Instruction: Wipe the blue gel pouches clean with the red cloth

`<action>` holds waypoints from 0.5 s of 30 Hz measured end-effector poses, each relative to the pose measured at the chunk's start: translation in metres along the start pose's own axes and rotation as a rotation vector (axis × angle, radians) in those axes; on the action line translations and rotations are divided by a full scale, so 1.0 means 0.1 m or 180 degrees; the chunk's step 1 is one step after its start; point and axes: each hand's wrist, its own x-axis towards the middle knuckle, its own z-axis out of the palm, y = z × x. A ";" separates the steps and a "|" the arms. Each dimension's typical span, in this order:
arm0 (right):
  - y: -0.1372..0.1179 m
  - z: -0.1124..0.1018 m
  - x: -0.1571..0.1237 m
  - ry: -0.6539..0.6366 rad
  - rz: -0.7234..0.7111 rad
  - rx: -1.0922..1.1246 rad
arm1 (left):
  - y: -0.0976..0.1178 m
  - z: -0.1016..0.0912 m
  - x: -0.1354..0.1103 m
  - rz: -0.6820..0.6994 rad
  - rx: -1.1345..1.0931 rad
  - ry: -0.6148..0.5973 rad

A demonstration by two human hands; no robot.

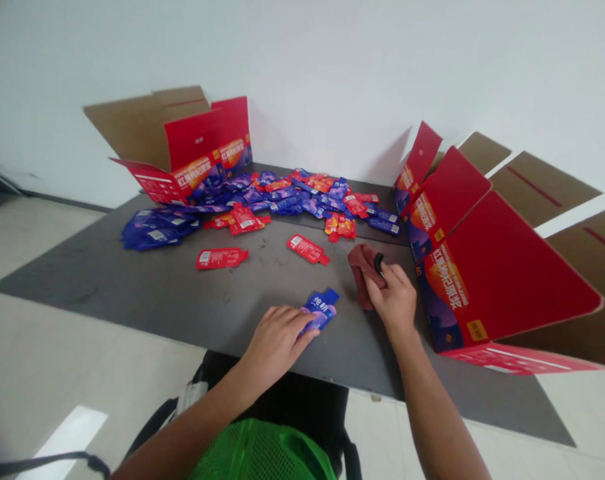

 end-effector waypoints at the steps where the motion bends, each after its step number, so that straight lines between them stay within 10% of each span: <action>1: 0.04 0.00 -0.01 0.0070 0.0029 0.0064 | 0.00 0.03 0.08 -0.0153 0.0101 0.0064; 9: 0.25 0.00 0.01 0.0212 0.0072 0.0261 | 0.03 0.17 0.47 -0.0855 0.0235 -0.0494; 15: 0.31 0.00 0.00 0.0154 -0.0016 0.0415 | -0.10 0.10 0.63 -0.0592 -0.0301 -0.0697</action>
